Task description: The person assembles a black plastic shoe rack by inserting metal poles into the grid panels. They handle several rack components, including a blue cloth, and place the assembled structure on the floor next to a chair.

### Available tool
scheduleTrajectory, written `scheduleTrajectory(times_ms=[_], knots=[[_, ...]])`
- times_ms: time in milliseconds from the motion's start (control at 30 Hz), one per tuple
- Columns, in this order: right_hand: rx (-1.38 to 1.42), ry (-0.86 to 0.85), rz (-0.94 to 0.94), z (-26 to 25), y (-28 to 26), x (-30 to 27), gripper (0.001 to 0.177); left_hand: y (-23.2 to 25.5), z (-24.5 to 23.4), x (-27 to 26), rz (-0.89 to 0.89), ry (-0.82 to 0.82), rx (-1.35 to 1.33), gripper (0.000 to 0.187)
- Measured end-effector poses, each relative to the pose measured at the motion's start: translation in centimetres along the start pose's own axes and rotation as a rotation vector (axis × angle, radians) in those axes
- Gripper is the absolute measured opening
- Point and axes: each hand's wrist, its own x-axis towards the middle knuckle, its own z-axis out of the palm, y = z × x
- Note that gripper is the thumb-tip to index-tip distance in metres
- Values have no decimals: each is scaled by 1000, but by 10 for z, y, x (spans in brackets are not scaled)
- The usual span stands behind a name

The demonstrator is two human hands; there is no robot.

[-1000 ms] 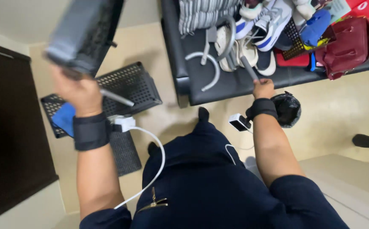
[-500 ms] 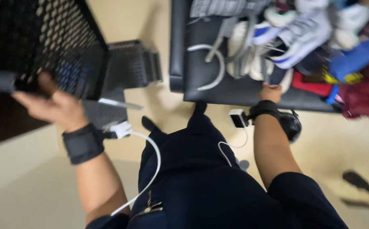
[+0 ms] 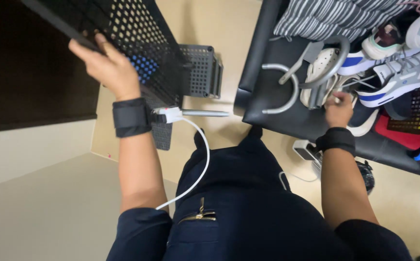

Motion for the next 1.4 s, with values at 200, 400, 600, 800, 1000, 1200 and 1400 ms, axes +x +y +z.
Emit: scheduleTrajectory(times_ms=[200, 400, 600, 800, 1000, 1200, 1400], knots=[[-293, -249, -446, 63, -155, -116, 26, -23, 24, 28, -86, -49, -20, 45], [-620, -571, -1048, 144, -244, -216, 62, -54, 32, 51, -60, -33, -42, 50], [-883, -738, -1180, 212, -247, -261, 76, -75, 30, 72, -124, -28, -48, 57], [-1062, -646, -1207, 250, -221, -272, 72, -76, 34, 79, -176, -33, -8, 58], [-1183, -624, -1120, 247, -212, -275, 35, -73, 21, 86, -190, -62, -8, 60], [-1005, -577, -1327, 227, -254, -294, 25, -81, 1, 79, 5, -301, -187, 57], [-806, -638, -1290, 221, -315, -301, 30, -68, -83, 52, 149, -835, -332, 101]])
